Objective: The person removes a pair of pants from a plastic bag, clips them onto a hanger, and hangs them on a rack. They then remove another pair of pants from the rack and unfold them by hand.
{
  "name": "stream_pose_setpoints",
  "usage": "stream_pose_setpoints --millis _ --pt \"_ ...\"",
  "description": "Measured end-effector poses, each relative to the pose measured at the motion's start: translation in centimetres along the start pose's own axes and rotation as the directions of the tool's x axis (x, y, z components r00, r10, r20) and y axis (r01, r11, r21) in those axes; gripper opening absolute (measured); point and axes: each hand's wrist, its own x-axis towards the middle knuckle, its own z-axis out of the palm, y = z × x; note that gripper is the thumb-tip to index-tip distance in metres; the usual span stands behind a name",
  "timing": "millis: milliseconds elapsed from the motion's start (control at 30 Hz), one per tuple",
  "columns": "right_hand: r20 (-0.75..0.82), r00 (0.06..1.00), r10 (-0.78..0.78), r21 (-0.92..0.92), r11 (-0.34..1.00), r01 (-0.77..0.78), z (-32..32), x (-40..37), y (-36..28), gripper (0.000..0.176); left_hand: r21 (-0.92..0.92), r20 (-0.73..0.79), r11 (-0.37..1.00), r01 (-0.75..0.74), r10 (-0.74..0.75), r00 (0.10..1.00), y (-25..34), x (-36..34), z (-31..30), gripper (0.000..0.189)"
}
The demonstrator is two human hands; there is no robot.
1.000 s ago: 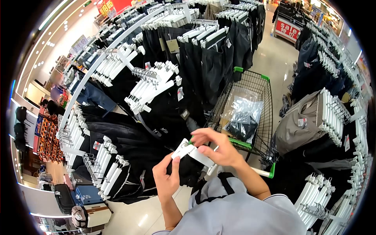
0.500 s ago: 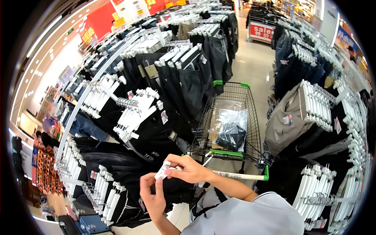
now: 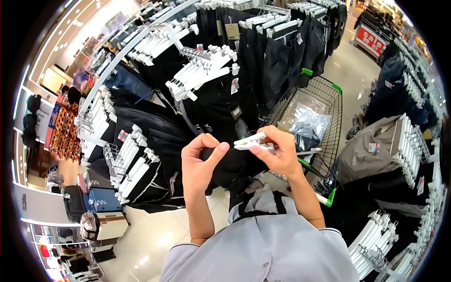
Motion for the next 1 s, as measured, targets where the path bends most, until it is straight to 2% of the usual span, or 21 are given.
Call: stream_pose_setpoints --millis 67,133,233,367,533,667,833,967,1000 --pt "0.043 0.98 -0.193 -0.164 0.967 0.197 0.2 0.4 -0.2 0.029 0.005 -0.014 1.0 -0.013 0.013 1.0 -0.4 0.0 0.1 0.023" --pt "0.059 0.977 -0.206 -0.163 0.963 0.213 0.3 0.8 0.1 0.03 0.007 -0.038 1.0 0.011 -0.01 0.999 -0.5 0.0 0.0 0.023" --pt "0.17 0.944 -0.281 -0.16 0.938 0.308 0.6 1.9 0.1 0.028 0.036 -0.07 0.999 0.007 -0.004 0.998 -0.5 0.1 -0.3 0.024" --pt "0.203 0.937 -0.286 -0.143 0.938 0.317 1.2 2.9 0.6 0.024 0.04 -0.104 0.999 0.019 -0.015 0.995 -0.6 0.2 -0.6 0.024" --pt "0.211 0.909 -0.359 -0.094 0.919 0.384 1.6 3.8 1.6 0.027 0.077 -0.104 0.994 -0.072 0.08 0.991 -0.8 0.7 -0.8 0.025" --pt "0.217 0.91 -0.353 -0.051 0.927 0.371 1.9 4.2 2.3 0.026 0.075 -0.133 0.992 -0.103 0.113 0.985 -1.3 1.2 -0.4 0.024" --pt "0.224 0.936 -0.271 0.009 0.961 0.276 2.2 4.3 2.9 0.027 -0.001 -0.204 0.989 -0.148 0.145 0.968 -2.3 1.9 0.2 0.02" --pt "0.257 0.943 -0.212 -0.019 0.974 0.224 1.7 4.6 2.7 0.03 -0.032 -0.176 0.995 -0.095 0.088 0.98 -1.7 2.6 0.7 0.019" --pt "0.274 0.946 -0.173 -0.014 0.983 0.184 1.5 4.6 2.5 0.031 -0.009 -0.142 0.999 -0.042 0.04 0.989 -1.1 2.5 0.8 0.02"
